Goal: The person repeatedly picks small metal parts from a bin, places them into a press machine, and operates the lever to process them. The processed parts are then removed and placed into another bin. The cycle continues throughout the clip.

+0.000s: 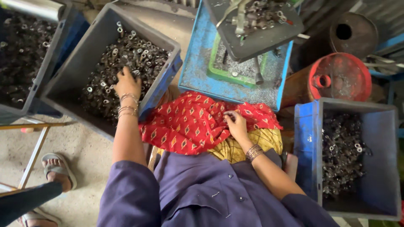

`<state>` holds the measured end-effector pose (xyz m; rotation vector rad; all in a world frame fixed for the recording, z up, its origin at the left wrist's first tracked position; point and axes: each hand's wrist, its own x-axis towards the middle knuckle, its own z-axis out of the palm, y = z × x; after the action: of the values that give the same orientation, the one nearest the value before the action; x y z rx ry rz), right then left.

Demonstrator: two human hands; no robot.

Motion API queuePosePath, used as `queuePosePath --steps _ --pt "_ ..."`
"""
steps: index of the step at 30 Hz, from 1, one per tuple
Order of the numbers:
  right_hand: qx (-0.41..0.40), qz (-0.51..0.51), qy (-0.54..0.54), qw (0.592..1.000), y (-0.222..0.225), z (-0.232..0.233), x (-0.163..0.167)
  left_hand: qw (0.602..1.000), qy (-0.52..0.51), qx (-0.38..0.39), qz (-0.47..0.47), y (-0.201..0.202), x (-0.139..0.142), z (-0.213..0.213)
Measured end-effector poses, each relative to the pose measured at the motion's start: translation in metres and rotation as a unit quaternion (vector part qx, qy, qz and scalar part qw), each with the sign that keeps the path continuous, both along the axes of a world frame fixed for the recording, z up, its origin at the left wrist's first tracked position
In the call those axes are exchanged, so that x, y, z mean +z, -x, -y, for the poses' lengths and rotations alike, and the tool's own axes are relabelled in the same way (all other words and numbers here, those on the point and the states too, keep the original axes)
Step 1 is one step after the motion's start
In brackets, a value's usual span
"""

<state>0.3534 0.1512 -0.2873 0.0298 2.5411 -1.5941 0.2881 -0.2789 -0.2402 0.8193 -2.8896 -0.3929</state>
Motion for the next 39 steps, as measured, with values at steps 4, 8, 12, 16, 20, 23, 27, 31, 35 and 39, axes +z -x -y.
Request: queuePosePath --steps 4,8,12,16,20,23,27,31,35,39 --pt "0.002 -0.01 0.014 1.0 0.002 0.005 0.002 0.997 -0.06 0.02 -0.054 -0.008 0.009 0.003" --pt "0.005 -0.017 0.015 1.0 0.003 0.007 0.012 0.972 -0.094 0.031 -0.213 -0.014 0.015 0.005" --pt "-0.003 -0.005 0.031 1.0 0.003 0.009 0.023 0.932 -0.075 0.061 -0.35 -0.021 0.015 0.008" --pt "0.003 -0.002 0.04 0.999 0.004 0.012 0.03 0.866 -0.124 0.055 -0.482 -0.028 0.018 0.003" --pt "0.015 -0.026 0.003 1.0 0.005 0.014 0.035 0.787 -0.32 0.046 -0.525 -0.03 0.027 -0.025" --pt "-0.01 -0.03 0.064 0.997 0.009 0.017 0.039 0.73 -0.502 -0.028 -0.463 -0.033 0.035 -0.066" --pt "0.008 -0.021 0.217 0.976 0.016 0.027 0.06 0.768 -0.498 -0.085 -0.393 -0.036 0.046 -0.145" --pt "-0.013 0.113 0.44 0.891 0.02 0.033 0.09 0.697 -0.618 -0.157 -0.328 -0.043 0.065 -0.219" --pt "-0.074 0.277 0.619 0.732 0.017 0.027 0.092 0.843 -0.362 -0.287 -0.276 -0.068 0.092 -0.261" --pt "-0.1 0.253 0.649 0.711 0.005 0.02 0.054 0.899 -0.194 -0.324 -0.222 -0.088 0.109 -0.287"
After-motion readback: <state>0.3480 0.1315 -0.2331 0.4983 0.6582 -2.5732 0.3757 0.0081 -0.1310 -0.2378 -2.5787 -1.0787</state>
